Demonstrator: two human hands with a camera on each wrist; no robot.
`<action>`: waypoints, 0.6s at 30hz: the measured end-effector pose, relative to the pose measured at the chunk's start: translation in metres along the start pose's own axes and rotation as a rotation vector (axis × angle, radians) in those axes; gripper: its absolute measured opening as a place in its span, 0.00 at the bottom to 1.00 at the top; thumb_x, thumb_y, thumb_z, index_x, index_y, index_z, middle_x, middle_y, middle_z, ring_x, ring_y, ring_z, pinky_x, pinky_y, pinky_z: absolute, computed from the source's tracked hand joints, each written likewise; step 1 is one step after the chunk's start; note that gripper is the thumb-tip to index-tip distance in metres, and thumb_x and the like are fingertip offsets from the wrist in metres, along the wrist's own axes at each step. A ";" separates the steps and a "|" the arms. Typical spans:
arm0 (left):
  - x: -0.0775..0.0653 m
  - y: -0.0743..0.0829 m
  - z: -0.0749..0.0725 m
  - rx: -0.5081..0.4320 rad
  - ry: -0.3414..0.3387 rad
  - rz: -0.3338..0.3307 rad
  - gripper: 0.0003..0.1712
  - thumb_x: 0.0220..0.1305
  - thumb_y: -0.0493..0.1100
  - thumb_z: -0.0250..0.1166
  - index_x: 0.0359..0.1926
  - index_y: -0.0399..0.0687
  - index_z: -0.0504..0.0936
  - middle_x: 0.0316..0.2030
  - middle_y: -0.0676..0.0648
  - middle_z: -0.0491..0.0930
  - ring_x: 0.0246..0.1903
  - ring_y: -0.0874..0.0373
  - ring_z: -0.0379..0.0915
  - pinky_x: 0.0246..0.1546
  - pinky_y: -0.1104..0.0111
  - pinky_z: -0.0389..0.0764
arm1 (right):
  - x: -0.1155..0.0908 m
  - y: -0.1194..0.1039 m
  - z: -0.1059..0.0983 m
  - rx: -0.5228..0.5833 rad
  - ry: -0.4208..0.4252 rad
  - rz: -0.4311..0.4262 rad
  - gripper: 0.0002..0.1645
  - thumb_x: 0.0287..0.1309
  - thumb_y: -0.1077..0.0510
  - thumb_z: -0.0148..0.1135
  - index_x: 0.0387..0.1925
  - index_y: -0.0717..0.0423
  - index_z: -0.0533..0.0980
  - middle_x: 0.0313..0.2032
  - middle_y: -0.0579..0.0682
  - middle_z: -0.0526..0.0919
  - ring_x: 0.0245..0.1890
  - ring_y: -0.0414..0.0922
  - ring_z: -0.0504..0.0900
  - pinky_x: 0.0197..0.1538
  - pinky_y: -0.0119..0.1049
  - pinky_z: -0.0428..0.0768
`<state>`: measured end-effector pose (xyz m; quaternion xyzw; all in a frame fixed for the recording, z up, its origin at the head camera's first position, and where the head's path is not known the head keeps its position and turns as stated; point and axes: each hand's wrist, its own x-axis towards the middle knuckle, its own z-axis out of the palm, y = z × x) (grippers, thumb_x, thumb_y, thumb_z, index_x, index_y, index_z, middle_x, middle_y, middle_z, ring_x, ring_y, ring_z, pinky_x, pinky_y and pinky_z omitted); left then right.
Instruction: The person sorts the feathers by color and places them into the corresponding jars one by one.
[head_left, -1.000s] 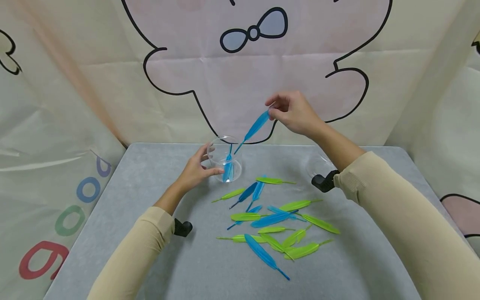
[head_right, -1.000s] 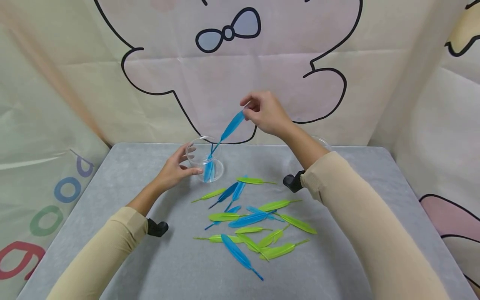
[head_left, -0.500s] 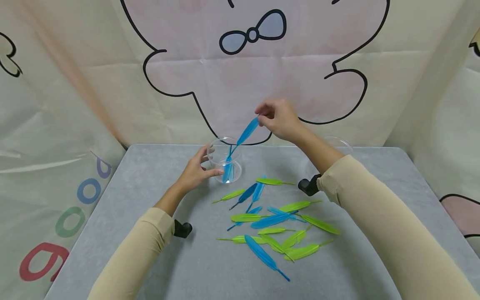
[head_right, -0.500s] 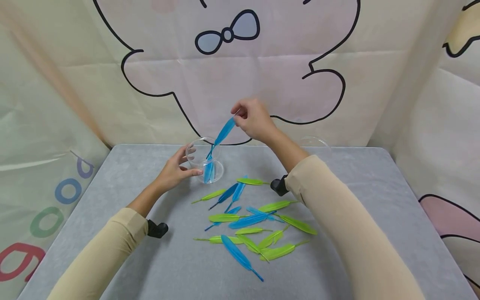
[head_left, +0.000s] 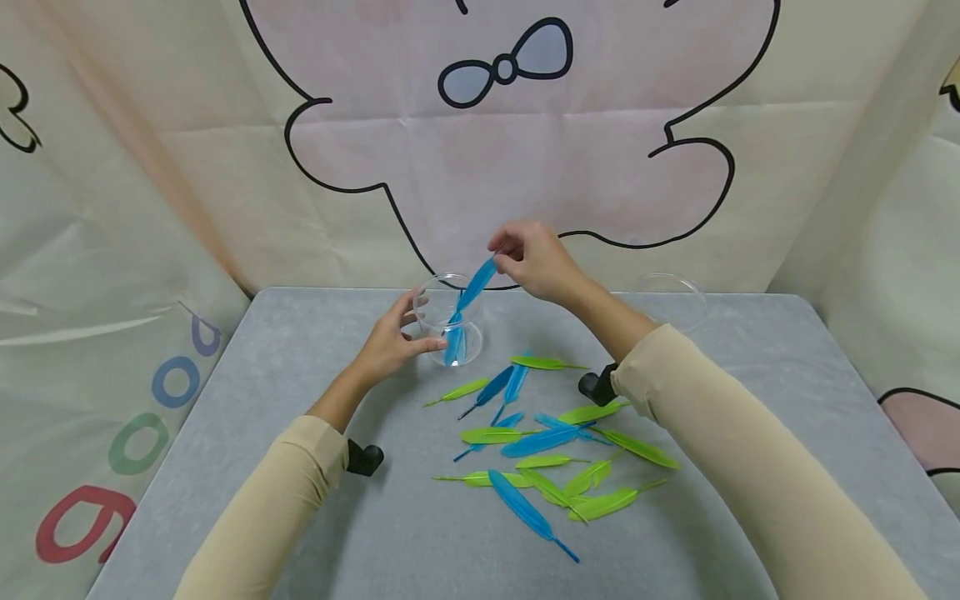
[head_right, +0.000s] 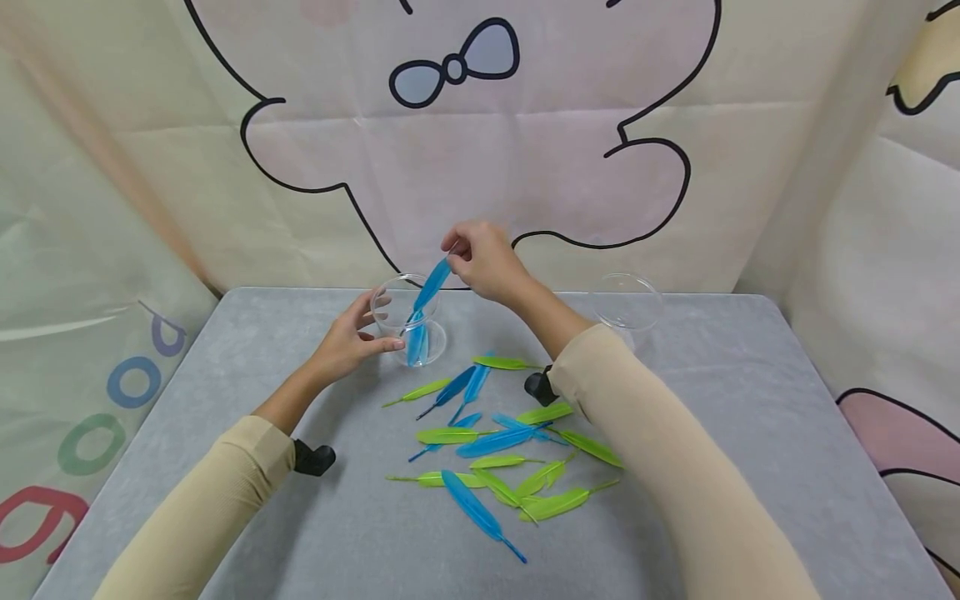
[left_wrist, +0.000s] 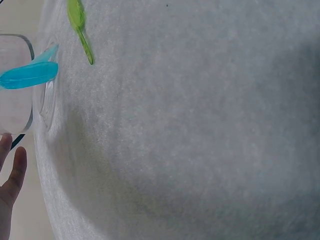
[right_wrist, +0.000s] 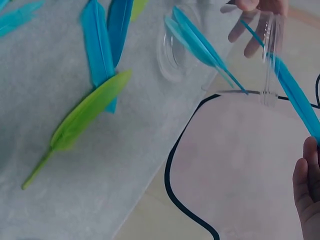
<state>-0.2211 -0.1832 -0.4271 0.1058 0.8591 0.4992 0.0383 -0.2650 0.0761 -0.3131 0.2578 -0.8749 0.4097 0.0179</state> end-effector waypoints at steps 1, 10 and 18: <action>0.000 0.000 0.000 -0.003 0.001 0.000 0.54 0.58 0.48 0.75 0.78 0.56 0.52 0.72 0.43 0.62 0.69 0.39 0.61 0.61 0.43 0.70 | 0.000 0.000 0.002 0.005 -0.002 0.003 0.09 0.66 0.66 0.60 0.47 0.63 0.80 0.40 0.56 0.84 0.39 0.48 0.83 0.47 0.40 0.83; -0.001 -0.001 0.000 -0.013 0.002 0.013 0.54 0.57 0.48 0.76 0.77 0.54 0.53 0.72 0.42 0.63 0.68 0.39 0.62 0.61 0.43 0.70 | -0.003 0.000 0.017 0.013 -0.058 -0.006 0.09 0.66 0.66 0.60 0.47 0.64 0.80 0.41 0.57 0.84 0.40 0.50 0.82 0.49 0.40 0.83; 0.000 -0.002 -0.001 -0.020 -0.002 0.025 0.53 0.57 0.49 0.75 0.77 0.54 0.54 0.71 0.41 0.63 0.67 0.37 0.63 0.61 0.44 0.71 | -0.004 -0.001 0.029 -0.005 -0.108 0.001 0.09 0.66 0.66 0.61 0.46 0.62 0.81 0.41 0.55 0.85 0.42 0.49 0.80 0.51 0.39 0.81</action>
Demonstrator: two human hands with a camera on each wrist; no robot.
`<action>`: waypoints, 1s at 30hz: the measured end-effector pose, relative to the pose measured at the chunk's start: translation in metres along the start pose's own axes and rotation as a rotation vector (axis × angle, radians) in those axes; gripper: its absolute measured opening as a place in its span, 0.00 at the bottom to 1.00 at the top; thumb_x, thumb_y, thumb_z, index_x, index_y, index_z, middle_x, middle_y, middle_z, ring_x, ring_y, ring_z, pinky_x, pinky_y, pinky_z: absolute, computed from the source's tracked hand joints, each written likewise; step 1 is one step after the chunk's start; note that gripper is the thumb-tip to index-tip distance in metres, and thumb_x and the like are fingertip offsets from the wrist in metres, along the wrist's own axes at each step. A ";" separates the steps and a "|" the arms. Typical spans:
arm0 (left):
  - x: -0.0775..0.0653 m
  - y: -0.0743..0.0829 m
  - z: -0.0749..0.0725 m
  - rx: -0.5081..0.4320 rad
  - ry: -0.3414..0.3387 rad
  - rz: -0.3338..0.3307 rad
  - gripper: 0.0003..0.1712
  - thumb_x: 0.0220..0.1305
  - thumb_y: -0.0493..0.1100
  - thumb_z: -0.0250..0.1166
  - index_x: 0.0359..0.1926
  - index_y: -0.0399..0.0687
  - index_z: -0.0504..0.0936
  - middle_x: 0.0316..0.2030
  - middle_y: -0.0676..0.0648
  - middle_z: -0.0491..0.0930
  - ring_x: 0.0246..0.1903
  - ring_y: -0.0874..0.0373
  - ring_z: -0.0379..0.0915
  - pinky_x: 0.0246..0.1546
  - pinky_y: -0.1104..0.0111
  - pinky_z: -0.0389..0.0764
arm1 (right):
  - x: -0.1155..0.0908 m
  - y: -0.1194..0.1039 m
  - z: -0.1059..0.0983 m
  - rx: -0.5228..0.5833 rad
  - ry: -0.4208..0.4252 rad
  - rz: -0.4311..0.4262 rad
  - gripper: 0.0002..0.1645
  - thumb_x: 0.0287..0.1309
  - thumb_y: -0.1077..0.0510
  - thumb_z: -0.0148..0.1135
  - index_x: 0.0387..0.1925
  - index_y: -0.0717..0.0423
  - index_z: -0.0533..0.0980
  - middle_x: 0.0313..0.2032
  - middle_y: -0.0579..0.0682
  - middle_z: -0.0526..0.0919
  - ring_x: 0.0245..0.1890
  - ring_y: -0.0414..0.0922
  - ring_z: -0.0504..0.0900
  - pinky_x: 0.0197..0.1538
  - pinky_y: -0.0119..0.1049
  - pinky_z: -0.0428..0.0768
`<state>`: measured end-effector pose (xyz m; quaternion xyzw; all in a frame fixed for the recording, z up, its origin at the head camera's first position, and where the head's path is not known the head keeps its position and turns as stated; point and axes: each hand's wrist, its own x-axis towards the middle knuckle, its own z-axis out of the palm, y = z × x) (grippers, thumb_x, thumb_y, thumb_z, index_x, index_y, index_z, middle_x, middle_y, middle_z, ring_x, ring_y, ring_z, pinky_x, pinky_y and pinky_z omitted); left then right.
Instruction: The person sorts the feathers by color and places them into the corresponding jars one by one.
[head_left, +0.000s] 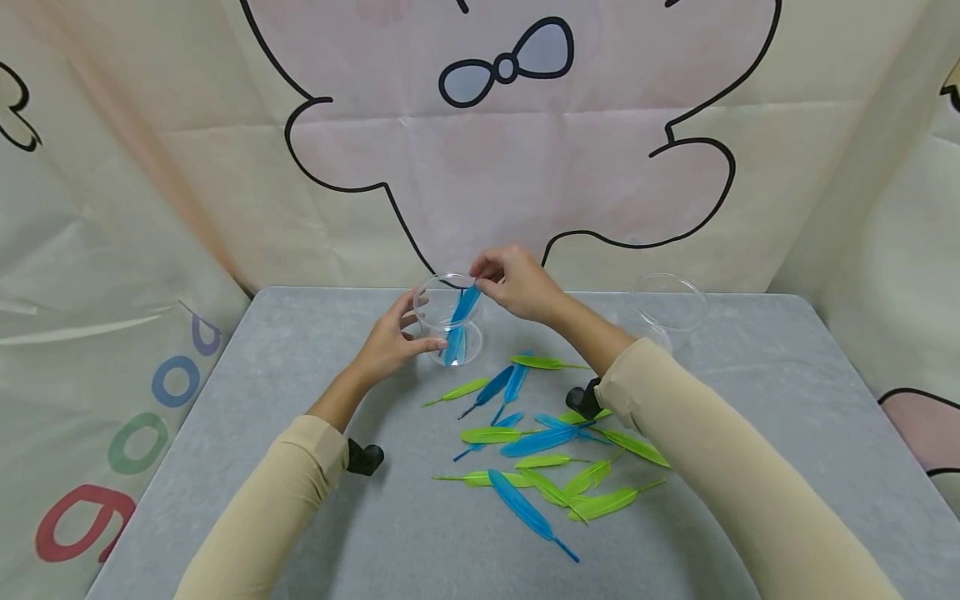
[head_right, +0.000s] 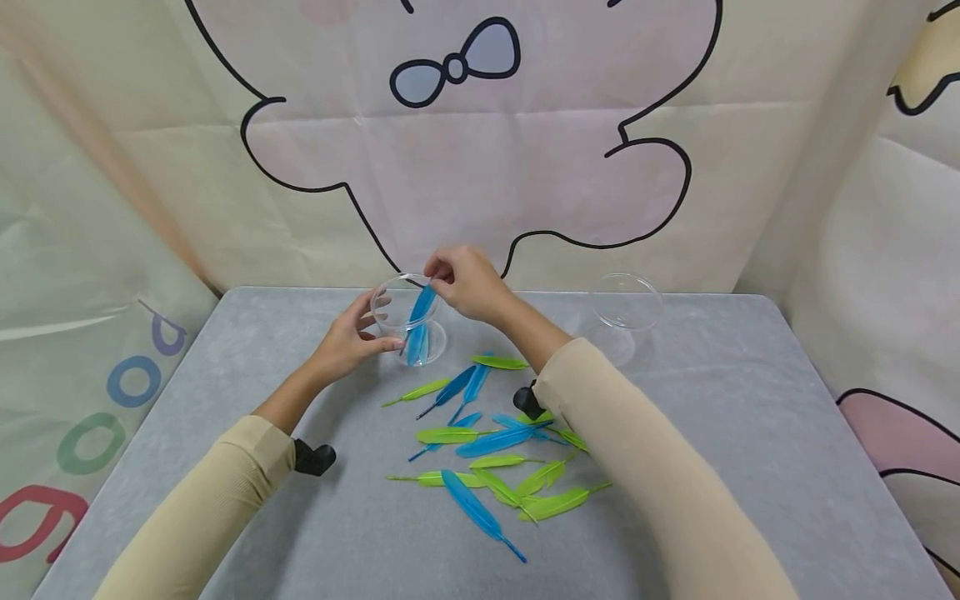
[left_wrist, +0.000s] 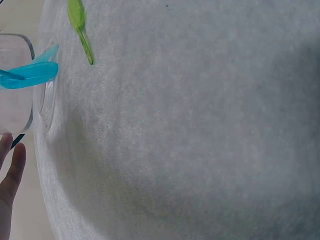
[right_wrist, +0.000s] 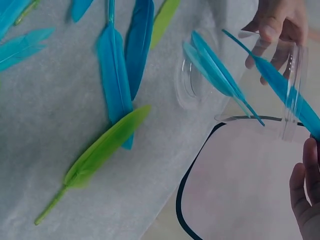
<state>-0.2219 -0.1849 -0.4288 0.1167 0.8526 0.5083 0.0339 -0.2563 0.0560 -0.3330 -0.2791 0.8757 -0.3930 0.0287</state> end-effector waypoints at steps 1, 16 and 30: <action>0.000 0.000 0.000 0.000 -0.001 0.001 0.53 0.58 0.49 0.75 0.77 0.54 0.54 0.71 0.41 0.63 0.67 0.37 0.63 0.61 0.44 0.71 | 0.000 0.000 0.001 0.001 -0.007 0.001 0.08 0.66 0.66 0.61 0.45 0.62 0.81 0.41 0.55 0.85 0.42 0.49 0.81 0.51 0.39 0.81; 0.000 0.002 0.000 0.003 0.002 -0.017 0.53 0.58 0.48 0.75 0.77 0.51 0.54 0.72 0.41 0.63 0.67 0.38 0.63 0.61 0.46 0.72 | -0.010 0.009 -0.005 -0.024 -0.044 -0.088 0.10 0.64 0.66 0.63 0.46 0.64 0.81 0.41 0.55 0.85 0.42 0.48 0.81 0.51 0.42 0.80; 0.003 0.001 -0.002 0.033 -0.002 -0.021 0.53 0.57 0.49 0.76 0.76 0.49 0.54 0.71 0.41 0.63 0.67 0.38 0.64 0.60 0.46 0.73 | -0.062 0.034 -0.030 -0.042 -0.195 -0.079 0.09 0.63 0.65 0.64 0.45 0.60 0.81 0.37 0.48 0.84 0.37 0.44 0.82 0.43 0.42 0.83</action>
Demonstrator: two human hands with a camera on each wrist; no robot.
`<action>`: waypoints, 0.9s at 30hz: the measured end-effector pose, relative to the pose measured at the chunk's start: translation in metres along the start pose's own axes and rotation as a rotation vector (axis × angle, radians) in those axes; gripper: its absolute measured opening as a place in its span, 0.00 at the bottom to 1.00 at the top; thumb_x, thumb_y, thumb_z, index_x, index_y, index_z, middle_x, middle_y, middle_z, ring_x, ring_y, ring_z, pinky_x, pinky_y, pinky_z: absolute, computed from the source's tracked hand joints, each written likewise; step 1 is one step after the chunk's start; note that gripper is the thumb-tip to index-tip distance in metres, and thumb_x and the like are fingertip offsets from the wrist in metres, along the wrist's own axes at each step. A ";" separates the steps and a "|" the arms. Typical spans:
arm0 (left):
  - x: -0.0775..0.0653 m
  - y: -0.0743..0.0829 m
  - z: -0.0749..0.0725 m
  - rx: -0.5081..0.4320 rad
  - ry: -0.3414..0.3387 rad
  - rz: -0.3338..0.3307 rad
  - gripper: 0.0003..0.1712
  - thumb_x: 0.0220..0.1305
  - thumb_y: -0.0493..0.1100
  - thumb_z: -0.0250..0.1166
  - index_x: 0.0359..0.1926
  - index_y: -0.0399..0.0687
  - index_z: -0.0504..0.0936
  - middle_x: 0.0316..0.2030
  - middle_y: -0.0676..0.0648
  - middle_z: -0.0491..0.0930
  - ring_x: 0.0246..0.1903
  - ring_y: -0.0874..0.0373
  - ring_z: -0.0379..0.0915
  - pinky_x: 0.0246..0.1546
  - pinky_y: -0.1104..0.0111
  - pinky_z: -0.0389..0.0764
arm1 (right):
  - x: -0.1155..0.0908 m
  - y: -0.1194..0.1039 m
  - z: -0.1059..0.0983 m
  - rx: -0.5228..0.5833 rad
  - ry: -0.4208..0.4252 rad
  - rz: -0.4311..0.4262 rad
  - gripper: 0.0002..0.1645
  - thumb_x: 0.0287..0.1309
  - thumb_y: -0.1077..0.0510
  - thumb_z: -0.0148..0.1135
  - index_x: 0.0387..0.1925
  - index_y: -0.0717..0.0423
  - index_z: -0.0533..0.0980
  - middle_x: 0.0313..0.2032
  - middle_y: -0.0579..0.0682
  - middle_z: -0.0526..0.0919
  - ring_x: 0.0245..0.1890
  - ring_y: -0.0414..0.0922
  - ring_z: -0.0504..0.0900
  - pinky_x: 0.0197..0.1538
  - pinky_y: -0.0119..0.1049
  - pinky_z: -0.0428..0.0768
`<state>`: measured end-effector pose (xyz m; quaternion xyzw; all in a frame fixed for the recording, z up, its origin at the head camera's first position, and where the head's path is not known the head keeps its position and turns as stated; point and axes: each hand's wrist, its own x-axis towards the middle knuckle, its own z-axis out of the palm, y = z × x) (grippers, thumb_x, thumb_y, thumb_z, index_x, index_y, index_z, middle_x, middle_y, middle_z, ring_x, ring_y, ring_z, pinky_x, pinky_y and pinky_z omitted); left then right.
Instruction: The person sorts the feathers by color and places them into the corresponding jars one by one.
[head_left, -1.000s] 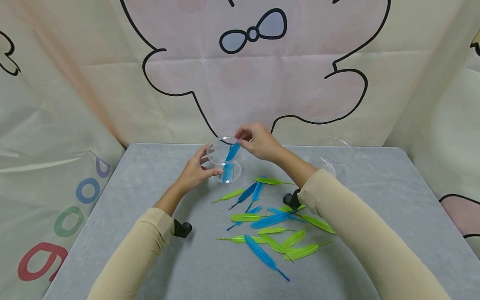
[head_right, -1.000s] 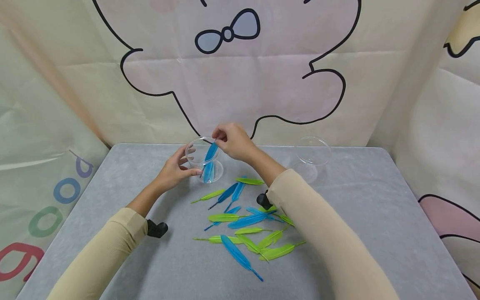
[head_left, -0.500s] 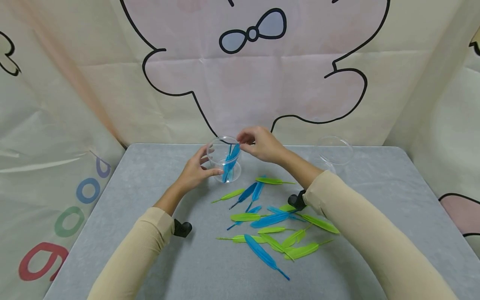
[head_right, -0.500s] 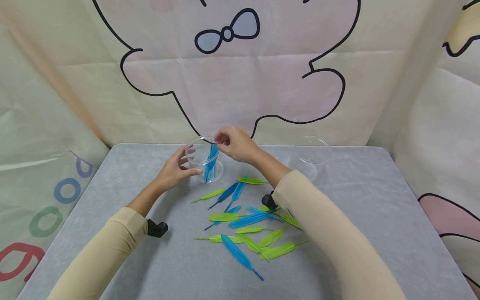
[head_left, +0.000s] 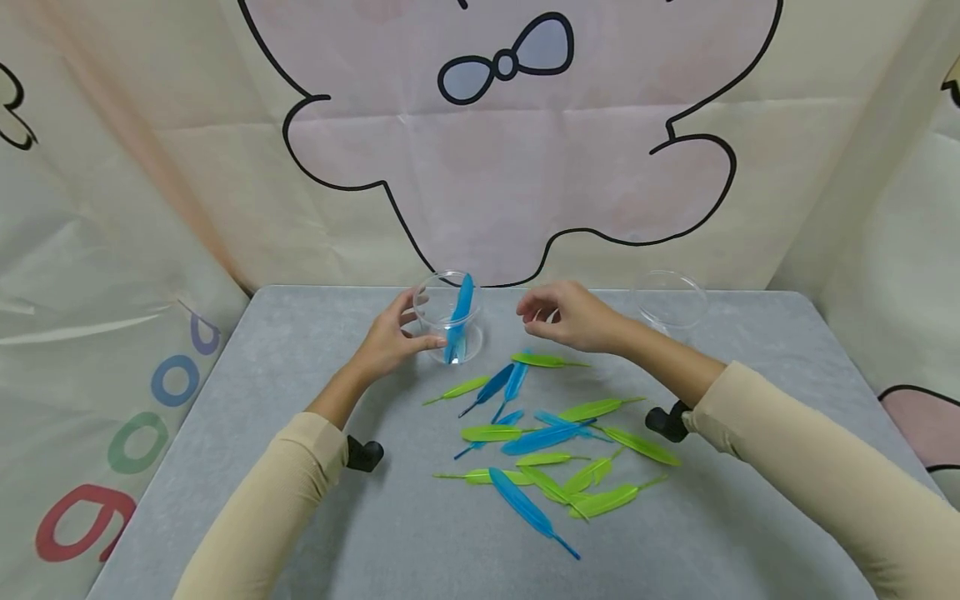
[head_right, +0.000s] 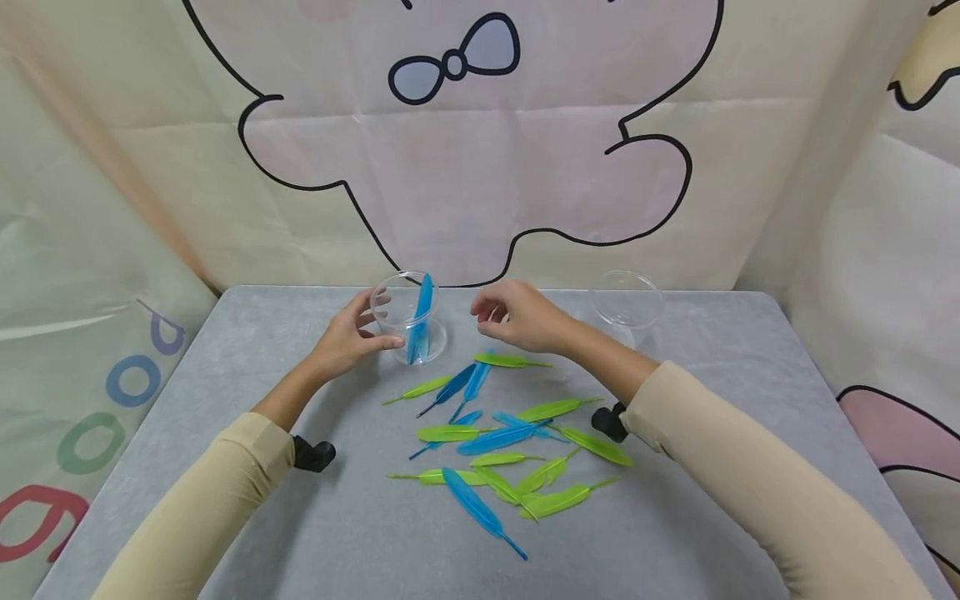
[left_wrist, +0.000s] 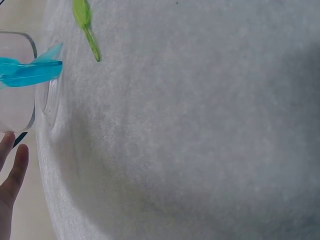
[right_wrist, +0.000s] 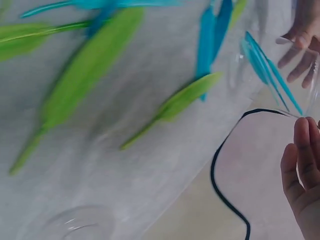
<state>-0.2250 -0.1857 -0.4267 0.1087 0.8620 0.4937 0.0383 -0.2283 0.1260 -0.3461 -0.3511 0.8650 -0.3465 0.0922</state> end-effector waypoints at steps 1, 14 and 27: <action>0.000 0.000 0.000 0.001 0.000 0.001 0.54 0.57 0.49 0.76 0.77 0.49 0.54 0.71 0.41 0.63 0.67 0.38 0.64 0.60 0.46 0.73 | -0.005 0.002 0.000 0.002 -0.007 0.006 0.09 0.63 0.65 0.65 0.45 0.60 0.81 0.36 0.48 0.84 0.37 0.43 0.82 0.43 0.42 0.82; 0.000 0.002 0.000 0.018 -0.005 0.005 0.56 0.57 0.48 0.76 0.78 0.55 0.51 0.71 0.41 0.64 0.67 0.39 0.64 0.58 0.47 0.75 | -0.055 0.039 0.007 0.050 -0.092 0.045 0.10 0.60 0.67 0.68 0.44 0.62 0.82 0.36 0.52 0.87 0.37 0.41 0.84 0.41 0.42 0.83; 0.001 0.000 0.000 0.031 -0.012 0.033 0.56 0.57 0.49 0.76 0.78 0.57 0.51 0.71 0.40 0.64 0.66 0.39 0.64 0.55 0.47 0.77 | -0.087 0.061 0.023 0.195 -0.255 0.074 0.14 0.61 0.65 0.67 0.48 0.65 0.80 0.37 0.50 0.88 0.39 0.41 0.85 0.44 0.38 0.83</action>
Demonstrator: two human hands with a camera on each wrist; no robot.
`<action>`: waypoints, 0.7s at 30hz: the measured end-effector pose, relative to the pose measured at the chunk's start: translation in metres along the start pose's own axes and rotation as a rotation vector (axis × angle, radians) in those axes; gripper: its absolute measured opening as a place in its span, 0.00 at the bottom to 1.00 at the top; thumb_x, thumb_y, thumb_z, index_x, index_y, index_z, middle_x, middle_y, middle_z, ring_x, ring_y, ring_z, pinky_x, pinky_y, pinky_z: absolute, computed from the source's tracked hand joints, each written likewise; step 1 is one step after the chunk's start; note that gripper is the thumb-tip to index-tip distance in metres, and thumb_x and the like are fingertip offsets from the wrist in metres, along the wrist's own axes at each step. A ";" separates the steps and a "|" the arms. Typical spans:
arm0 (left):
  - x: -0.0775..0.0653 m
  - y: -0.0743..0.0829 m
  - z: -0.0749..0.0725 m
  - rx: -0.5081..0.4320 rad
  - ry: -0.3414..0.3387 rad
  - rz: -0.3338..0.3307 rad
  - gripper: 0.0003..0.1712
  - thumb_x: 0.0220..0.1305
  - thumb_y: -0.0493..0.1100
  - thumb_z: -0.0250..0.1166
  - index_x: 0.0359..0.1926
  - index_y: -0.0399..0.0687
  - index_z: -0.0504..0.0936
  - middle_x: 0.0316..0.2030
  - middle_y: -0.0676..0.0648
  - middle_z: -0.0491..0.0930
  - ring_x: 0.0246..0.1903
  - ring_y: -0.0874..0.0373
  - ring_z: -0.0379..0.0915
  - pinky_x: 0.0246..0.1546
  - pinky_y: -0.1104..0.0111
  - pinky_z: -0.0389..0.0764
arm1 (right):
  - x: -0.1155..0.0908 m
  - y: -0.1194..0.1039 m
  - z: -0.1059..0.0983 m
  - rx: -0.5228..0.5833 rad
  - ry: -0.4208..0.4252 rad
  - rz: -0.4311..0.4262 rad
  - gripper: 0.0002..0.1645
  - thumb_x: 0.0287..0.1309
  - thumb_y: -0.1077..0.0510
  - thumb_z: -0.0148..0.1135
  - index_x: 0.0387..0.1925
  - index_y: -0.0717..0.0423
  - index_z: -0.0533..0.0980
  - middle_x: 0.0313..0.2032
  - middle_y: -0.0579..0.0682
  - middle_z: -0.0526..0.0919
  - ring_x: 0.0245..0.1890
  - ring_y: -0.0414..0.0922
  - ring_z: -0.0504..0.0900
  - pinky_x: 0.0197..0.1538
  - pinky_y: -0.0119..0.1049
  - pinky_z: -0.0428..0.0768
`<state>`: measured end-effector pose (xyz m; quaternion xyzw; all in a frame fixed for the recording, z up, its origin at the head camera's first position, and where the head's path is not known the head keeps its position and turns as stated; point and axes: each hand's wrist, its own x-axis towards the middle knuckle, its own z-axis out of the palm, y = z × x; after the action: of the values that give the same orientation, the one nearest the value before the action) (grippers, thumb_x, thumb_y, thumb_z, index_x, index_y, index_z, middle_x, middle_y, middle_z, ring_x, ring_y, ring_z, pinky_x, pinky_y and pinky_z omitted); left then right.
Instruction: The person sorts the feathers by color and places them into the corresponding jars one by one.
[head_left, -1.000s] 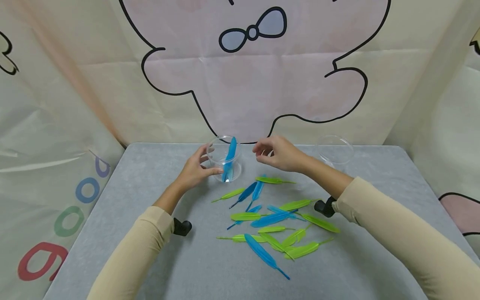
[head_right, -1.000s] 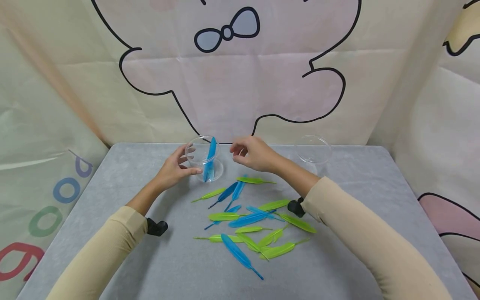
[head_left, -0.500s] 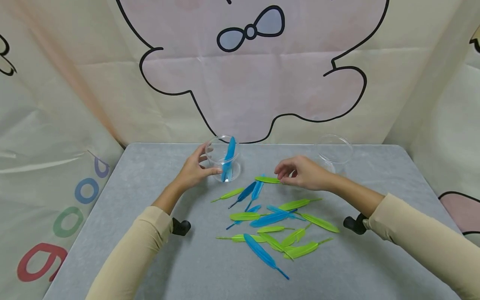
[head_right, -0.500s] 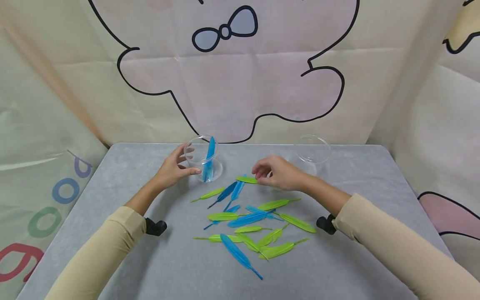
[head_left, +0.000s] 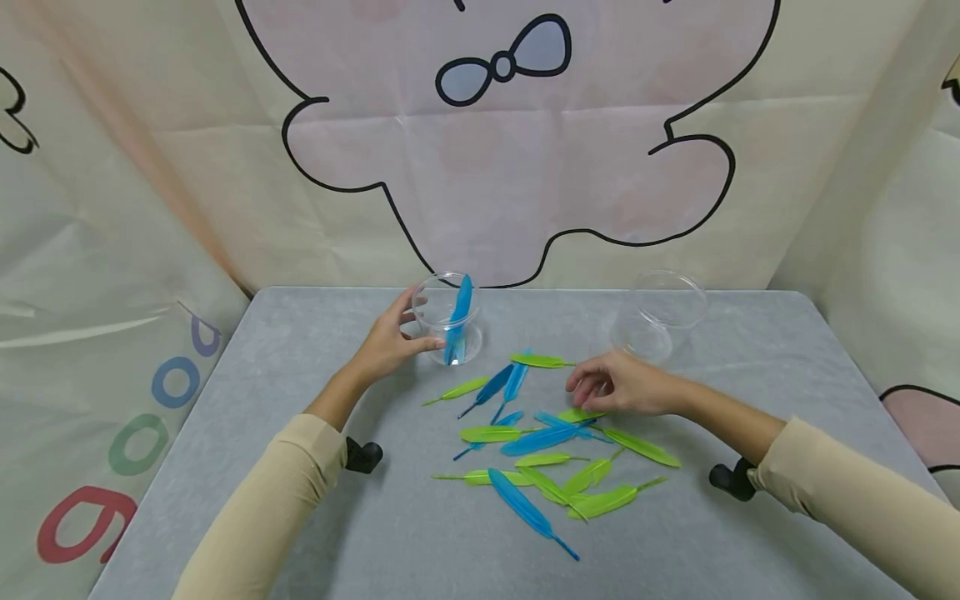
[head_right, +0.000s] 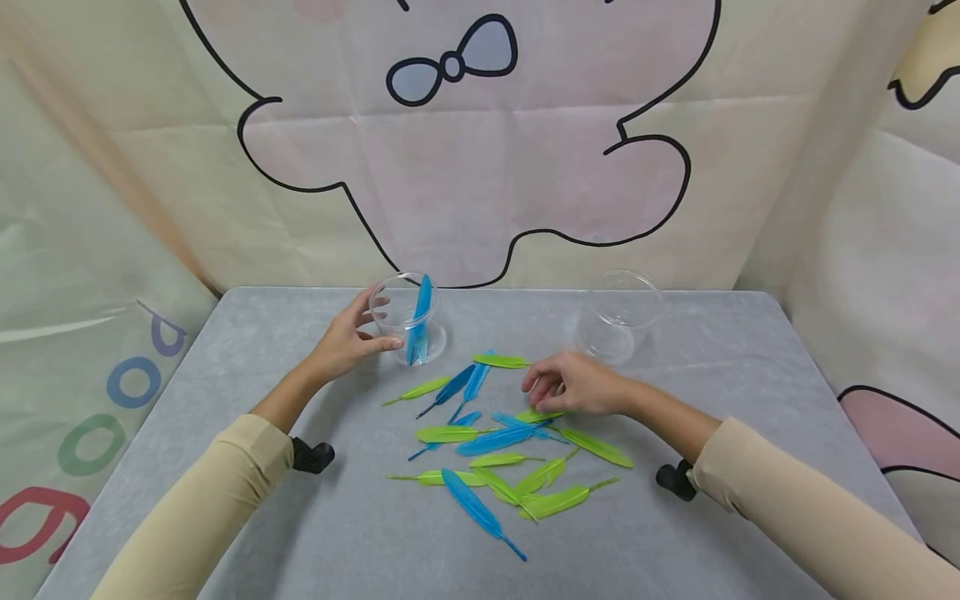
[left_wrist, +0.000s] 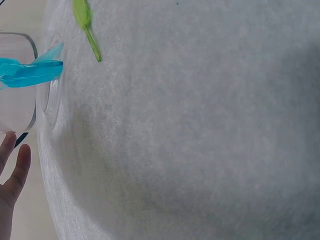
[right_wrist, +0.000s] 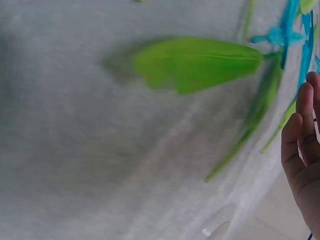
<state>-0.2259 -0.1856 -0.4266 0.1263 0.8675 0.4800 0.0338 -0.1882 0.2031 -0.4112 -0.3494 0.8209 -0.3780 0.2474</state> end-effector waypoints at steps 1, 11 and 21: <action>0.000 0.000 0.000 0.000 0.000 0.000 0.56 0.57 0.49 0.76 0.78 0.58 0.51 0.71 0.40 0.64 0.66 0.39 0.64 0.55 0.47 0.77 | -0.002 0.002 0.001 0.002 -0.010 0.001 0.14 0.61 0.65 0.67 0.48 0.65 0.80 0.37 0.50 0.88 0.39 0.40 0.85 0.44 0.38 0.83; 0.000 0.000 0.001 -0.003 0.007 0.002 0.56 0.57 0.48 0.76 0.78 0.56 0.51 0.71 0.39 0.63 0.66 0.39 0.64 0.55 0.47 0.77 | -0.012 0.016 0.011 0.035 -0.004 0.030 0.14 0.59 0.63 0.69 0.47 0.62 0.80 0.37 0.48 0.88 0.38 0.41 0.85 0.41 0.34 0.80; -0.001 0.000 0.001 0.001 0.009 -0.014 0.56 0.57 0.49 0.76 0.78 0.56 0.51 0.71 0.40 0.64 0.67 0.40 0.64 0.56 0.47 0.77 | -0.015 0.022 0.017 0.083 0.004 0.013 0.14 0.58 0.65 0.69 0.46 0.62 0.80 0.37 0.50 0.87 0.38 0.43 0.85 0.39 0.33 0.81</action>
<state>-0.2245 -0.1845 -0.4270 0.1182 0.8688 0.4798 0.0332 -0.1753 0.2172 -0.4369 -0.3325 0.8073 -0.4109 0.2624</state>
